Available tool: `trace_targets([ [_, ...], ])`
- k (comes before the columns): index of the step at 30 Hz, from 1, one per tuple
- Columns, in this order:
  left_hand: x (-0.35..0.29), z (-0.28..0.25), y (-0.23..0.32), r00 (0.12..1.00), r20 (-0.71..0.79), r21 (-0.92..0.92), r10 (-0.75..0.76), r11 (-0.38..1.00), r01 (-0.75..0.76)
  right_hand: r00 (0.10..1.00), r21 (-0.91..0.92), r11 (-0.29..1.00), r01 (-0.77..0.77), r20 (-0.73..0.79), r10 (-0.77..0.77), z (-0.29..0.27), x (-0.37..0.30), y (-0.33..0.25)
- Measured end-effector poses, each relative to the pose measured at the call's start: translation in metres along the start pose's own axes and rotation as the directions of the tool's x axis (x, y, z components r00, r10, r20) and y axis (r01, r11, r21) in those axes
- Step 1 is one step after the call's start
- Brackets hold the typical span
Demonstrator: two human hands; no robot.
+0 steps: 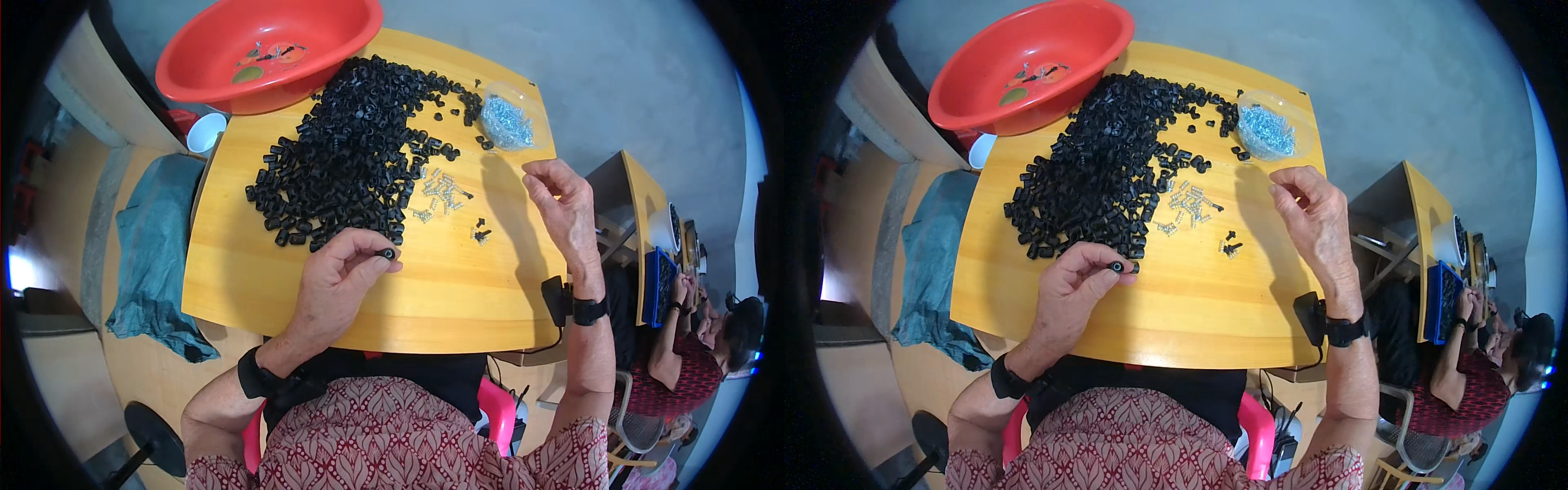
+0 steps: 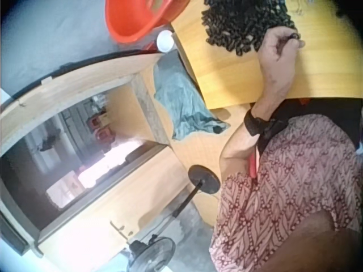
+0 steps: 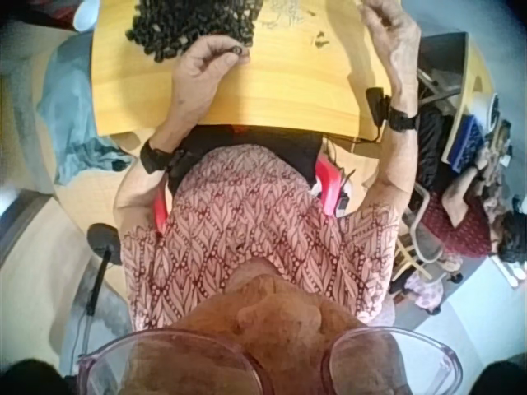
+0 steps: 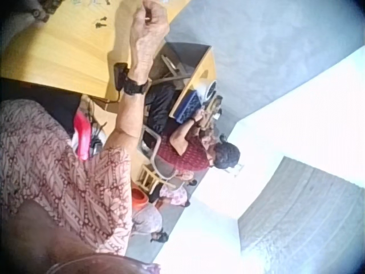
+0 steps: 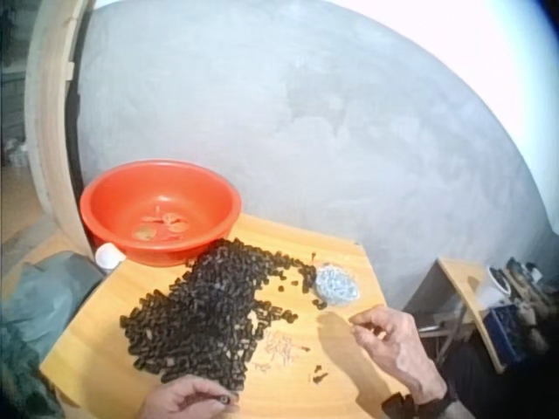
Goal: The person assembles components by hand by picking up a black plastic piece and a small metal screw from the table. They insert the screw into the plastic piece and place the assembled unit into a box.
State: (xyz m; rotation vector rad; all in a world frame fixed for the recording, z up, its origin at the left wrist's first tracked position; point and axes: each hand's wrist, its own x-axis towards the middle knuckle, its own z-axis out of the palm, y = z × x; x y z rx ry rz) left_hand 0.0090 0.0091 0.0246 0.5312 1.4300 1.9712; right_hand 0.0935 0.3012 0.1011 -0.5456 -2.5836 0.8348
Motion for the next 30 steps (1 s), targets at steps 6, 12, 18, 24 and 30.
trace_targets([
  [6,-0.004,0.0,-0.005,0.999,0.017,0.049,0.032,0.998,-0.033,0.991,-0.103,0.986,0.131,0.016,-0.13,0.018,0.031,0.011],
  [12,-0.003,-0.001,-0.006,0.999,0.038,0.077,-0.018,0.997,0.015,0.91,-0.679,0.618,0.396,0.203,-0.361,0.055,0.06,0.019],
  [18,-0.002,-0.002,-0.008,0.997,0.056,0.101,-0.047,0.994,0.041,0.919,-0.861,0.323,0.394,0.376,-0.119,0.096,0.069,0.0],
  [24,-0.002,-0.002,-0.006,0.997,0.064,0.146,-0.042,0.989,0.032,0.935,-0.863,0.36,0.355,0.323,-0.147,0.105,0.073,0.015],
  [30,0.0,-0.002,-0.008,0.997,0.071,0.168,-0.026,0.986,0.014,0.942,-0.626,0.703,0.337,0.224,-0.252,0.098,0.068,0.013],
])
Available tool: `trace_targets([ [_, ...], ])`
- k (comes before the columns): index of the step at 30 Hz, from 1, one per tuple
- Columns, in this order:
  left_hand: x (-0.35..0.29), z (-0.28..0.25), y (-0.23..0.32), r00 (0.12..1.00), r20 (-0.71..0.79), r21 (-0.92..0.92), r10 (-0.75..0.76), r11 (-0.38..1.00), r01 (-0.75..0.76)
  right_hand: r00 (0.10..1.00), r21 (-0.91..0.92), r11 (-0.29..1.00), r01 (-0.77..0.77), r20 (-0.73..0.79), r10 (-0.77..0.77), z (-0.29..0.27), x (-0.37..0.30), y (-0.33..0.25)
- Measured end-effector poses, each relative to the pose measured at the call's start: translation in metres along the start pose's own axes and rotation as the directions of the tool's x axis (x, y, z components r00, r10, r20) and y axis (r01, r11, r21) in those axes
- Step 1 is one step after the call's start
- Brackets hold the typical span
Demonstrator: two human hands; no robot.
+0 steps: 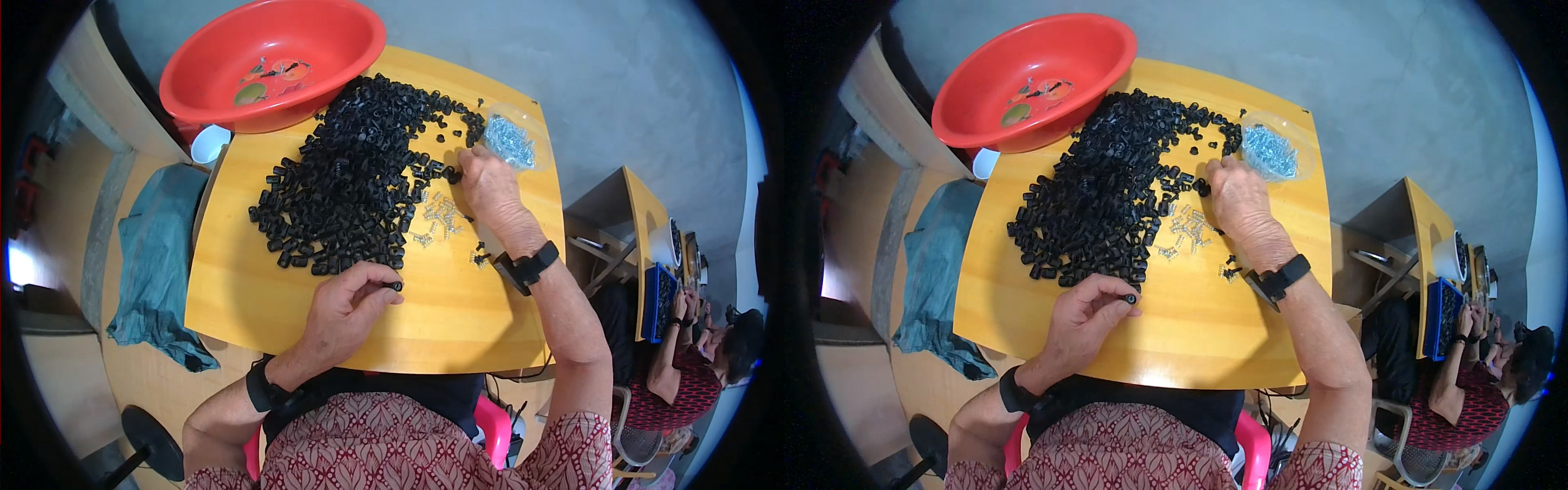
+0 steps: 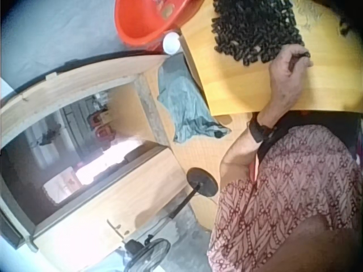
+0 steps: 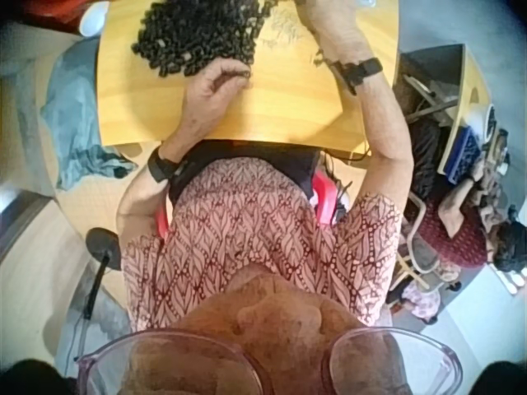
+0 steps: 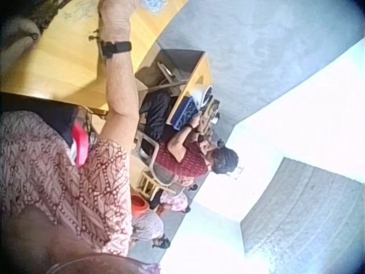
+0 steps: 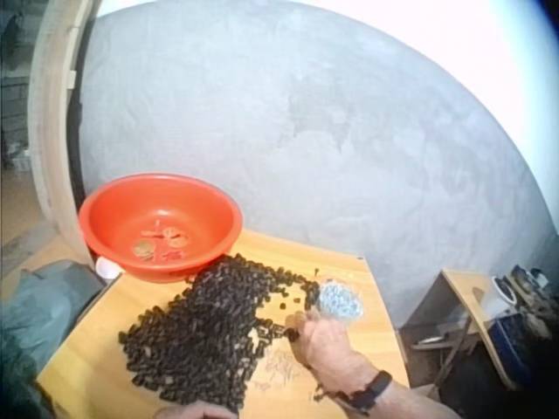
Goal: The person assembles components by hand by picking up a black plastic piece and a small metal screw from the table. They insert the screw into the plastic piece and place the assembled unit into a box.
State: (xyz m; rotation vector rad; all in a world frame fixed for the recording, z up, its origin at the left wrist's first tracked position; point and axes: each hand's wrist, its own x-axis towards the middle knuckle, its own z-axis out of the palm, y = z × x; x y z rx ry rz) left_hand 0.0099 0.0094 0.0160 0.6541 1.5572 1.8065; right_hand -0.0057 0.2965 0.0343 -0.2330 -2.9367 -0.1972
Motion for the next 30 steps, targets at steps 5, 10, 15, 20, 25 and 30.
trace_targets([
  [5,-0.002,0.004,-0.001,0.999,-0.024,-0.082,0.034,0.996,-0.036,0.998,0.313,0.948,-0.054,-0.02,0.063,-0.001,-0.009,0.008],
  [10,-0.002,0.003,0.0,0.999,-0.039,-0.135,0.031,0.99,-0.036,0.994,0.254,0.964,-0.085,-0.044,0.099,-0.002,-0.02,0.008],
  [15,0.001,0.004,0.009,0.995,-0.095,-0.224,0.016,0.974,-0.037,0.988,0.464,0.885,-0.04,-0.112,0.103,-0.059,-0.048,-0.035],
  [20,0.005,0.01,0.019,0.989,-0.146,-0.356,-0.028,0.934,-0.026,0.93,0.593,0.735,0.329,-0.34,-0.142,-0.098,-0.092,-0.093],
  [25,0.004,0.017,0.013,0.994,-0.098,-0.393,0.053,0.915,-0.088,0.918,0.558,0.753,0.35,-0.363,-0.158,-0.085,-0.106,-0.106],
  [30,0.001,0.02,0.014,0.984,-0.144,-0.353,0.109,0.923,-0.154,0.898,0.506,0.776,0.376,-0.407,-0.169,-0.085,-0.108,-0.109],
])
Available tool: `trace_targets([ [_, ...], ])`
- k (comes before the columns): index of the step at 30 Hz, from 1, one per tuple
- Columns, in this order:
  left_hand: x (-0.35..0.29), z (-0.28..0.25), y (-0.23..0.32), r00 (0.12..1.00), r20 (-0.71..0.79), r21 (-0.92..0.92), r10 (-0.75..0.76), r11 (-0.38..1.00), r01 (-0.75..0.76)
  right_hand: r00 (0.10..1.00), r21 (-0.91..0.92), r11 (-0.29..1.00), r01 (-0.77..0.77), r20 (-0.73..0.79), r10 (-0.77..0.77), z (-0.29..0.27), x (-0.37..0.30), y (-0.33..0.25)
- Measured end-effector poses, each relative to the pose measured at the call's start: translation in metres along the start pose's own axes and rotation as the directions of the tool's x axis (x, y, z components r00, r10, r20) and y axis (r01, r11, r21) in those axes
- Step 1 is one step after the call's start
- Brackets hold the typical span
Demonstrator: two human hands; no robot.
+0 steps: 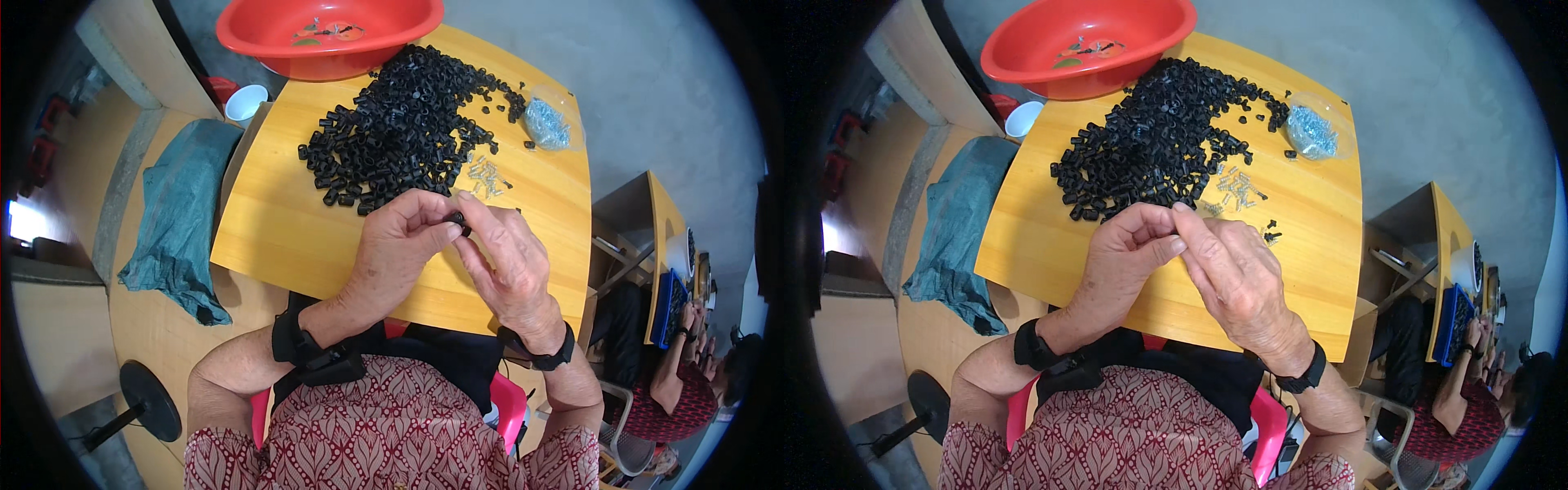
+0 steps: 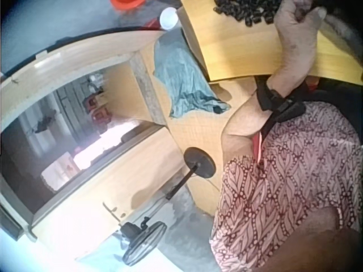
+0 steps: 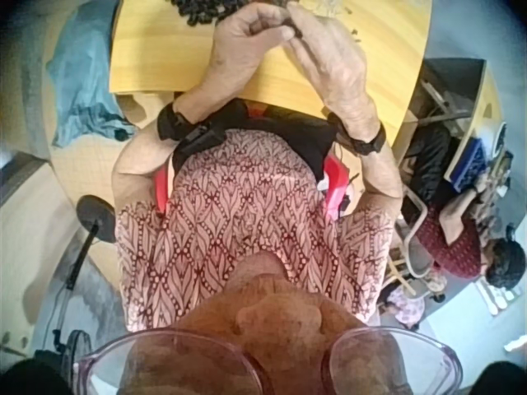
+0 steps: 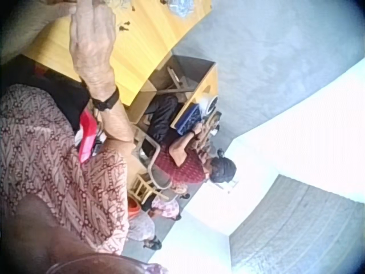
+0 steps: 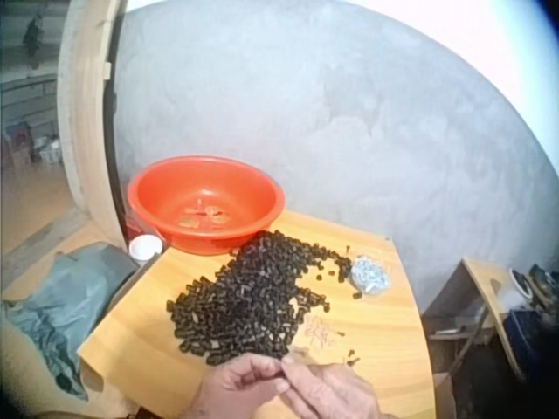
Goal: The person assembles components by hand by picking up a black plastic piece and a small metal screw from the table. They insert the screw into the plastic piece and place the assembled unit into a box.
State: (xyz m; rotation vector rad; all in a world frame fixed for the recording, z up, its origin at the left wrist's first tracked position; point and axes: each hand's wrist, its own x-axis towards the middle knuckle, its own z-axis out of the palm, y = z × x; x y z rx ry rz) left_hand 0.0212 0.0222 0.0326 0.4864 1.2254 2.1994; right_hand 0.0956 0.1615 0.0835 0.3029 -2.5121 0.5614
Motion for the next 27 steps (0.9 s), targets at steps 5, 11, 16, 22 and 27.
trace_targets([
  [5,-0.001,-0.002,0.006,0.996,-0.033,0.02,-0.085,0.996,0.086,0.978,0.185,0.963,-0.196,-0.032,0.205,-0.004,-0.009,0.004],
  [11,-0.002,0.003,0.006,0.992,-0.017,-0.016,-0.127,0.992,0.127,0.902,0.491,0.784,-0.381,0.012,0.431,0.003,-0.023,0.012],
  [16,-0.002,0.004,0.001,0.992,-0.004,-0.035,-0.125,0.992,0.125,0.865,0.528,0.741,-0.415,-0.025,0.502,0.008,-0.024,0.006],
  [22,-0.002,0.004,-0.004,0.993,0.021,-0.041,-0.114,0.993,0.115,0.845,0.52,0.729,-0.445,-0.027,0.534,0.007,-0.023,0.005],
  [27,-0.001,0.005,-0.003,0.992,0.037,-0.061,-0.121,0.991,0.123,0.866,0.505,0.755,-0.418,-0.029,0.499,0.003,-0.03,0.01],
])
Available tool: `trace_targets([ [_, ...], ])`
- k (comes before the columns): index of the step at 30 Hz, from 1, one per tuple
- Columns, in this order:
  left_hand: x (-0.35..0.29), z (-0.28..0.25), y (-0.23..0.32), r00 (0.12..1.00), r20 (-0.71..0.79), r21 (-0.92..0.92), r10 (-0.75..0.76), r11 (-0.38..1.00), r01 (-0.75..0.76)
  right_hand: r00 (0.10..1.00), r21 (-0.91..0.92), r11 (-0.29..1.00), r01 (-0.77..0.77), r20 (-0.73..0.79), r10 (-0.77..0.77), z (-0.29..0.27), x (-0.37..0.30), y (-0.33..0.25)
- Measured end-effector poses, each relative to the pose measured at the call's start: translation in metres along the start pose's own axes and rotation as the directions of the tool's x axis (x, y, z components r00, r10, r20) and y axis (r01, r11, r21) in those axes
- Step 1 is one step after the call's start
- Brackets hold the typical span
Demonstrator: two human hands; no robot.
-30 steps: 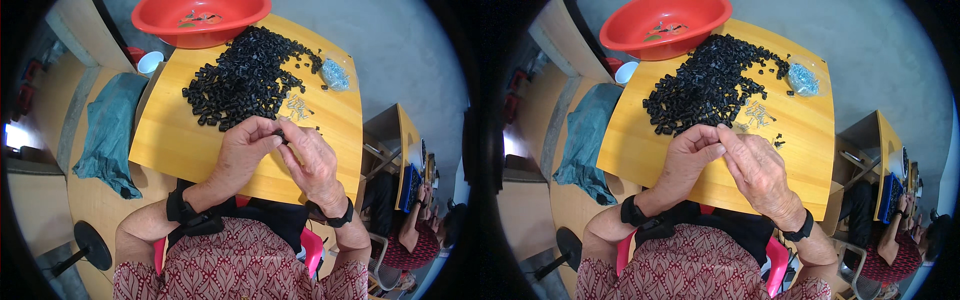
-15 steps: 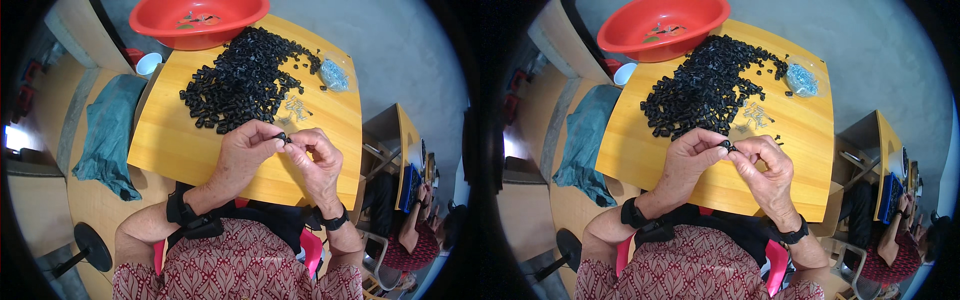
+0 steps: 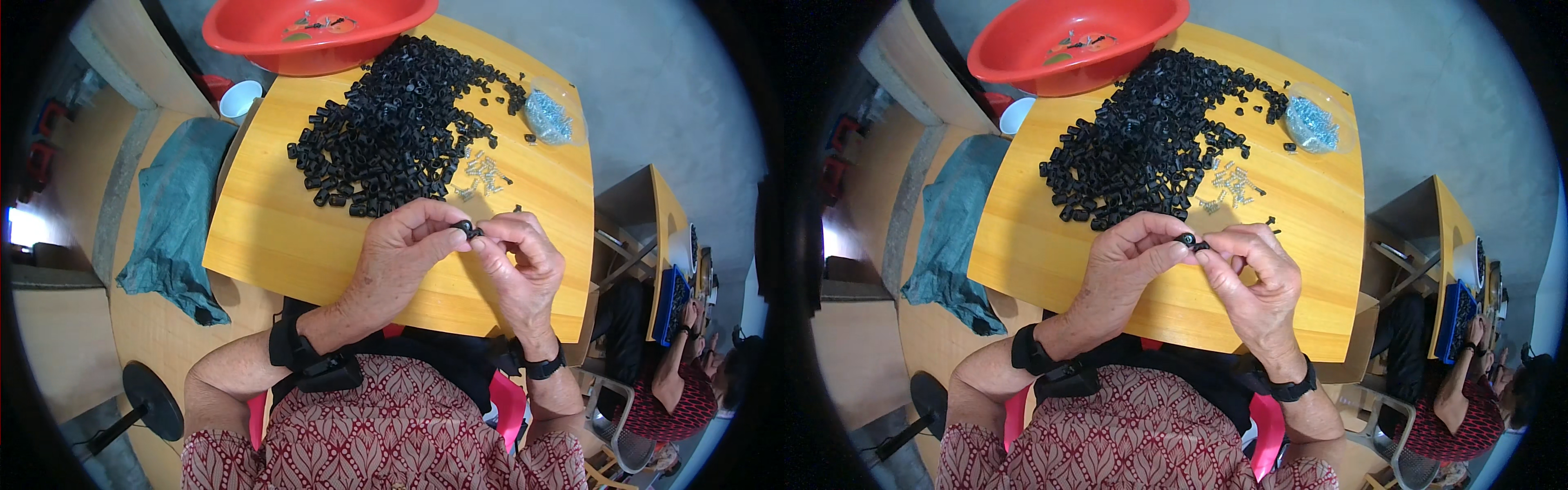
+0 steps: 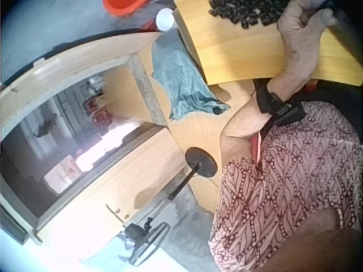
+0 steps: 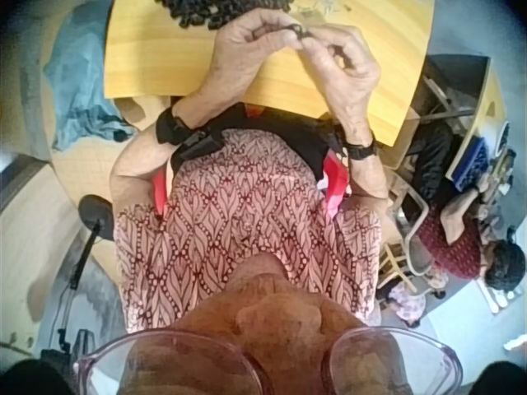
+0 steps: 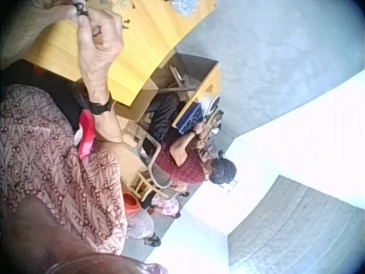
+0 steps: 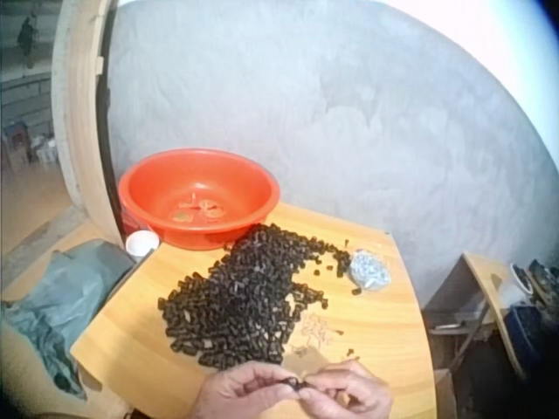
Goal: The person assembles components by hand by picking up a black plastic piece and a small metal screw from the table. They insert the screw into the plastic piece and place the assembled unit into a box.
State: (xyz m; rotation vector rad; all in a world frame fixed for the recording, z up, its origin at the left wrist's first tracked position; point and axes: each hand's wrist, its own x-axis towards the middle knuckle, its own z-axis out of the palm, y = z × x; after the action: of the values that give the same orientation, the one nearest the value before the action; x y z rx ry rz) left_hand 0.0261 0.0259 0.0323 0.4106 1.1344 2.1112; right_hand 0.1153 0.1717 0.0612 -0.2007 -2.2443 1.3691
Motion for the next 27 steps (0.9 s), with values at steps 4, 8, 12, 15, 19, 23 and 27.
trace_targets([
  [4,0.0,0.0,-0.001,1.0,0.005,0.027,-0.026,0.999,0.026,0.999,0.063,0.998,-0.013,-0.049,0.016,-0.007,0.001,-0.002],
  [8,-0.002,0.0,-0.002,1.0,0.007,0.107,-0.029,0.994,0.028,0.999,0.047,0.999,0.02,-0.027,-0.018,-0.008,0.003,-0.003],
  [12,-0.004,0.001,-0.003,1.0,0.012,0.119,-0.015,0.993,0.014,1.0,0.013,1.0,0.026,-0.006,-0.026,-0.008,0.002,-0.006],
  [15,-0.005,0.001,-0.002,0.999,0.022,0.122,-0.03,0.992,0.028,0.996,-0.065,0.994,0.085,0.017,-0.084,-0.007,0.004,-0.007],
  [19,-0.006,0.0,-0.004,0.999,0.032,0.123,0.0,0.992,-0.004,0.988,-0.135,0.979,0.153,0.051,-0.148,-0.006,0.004,-0.009],
  [23,-0.008,0.0,-0.006,1.0,0.021,0.172,-0.001,0.985,-0.003,0.986,-0.151,0.976,0.159,0.083,-0.147,-0.007,0.002,-0.01],
  [27,-0.008,0.0,-0.008,1.0,0.028,0.2,0.006,0.98,-0.012,0.998,-0.005,0.999,0.053,0.037,-0.052,0.0,-0.003,-0.001],
])
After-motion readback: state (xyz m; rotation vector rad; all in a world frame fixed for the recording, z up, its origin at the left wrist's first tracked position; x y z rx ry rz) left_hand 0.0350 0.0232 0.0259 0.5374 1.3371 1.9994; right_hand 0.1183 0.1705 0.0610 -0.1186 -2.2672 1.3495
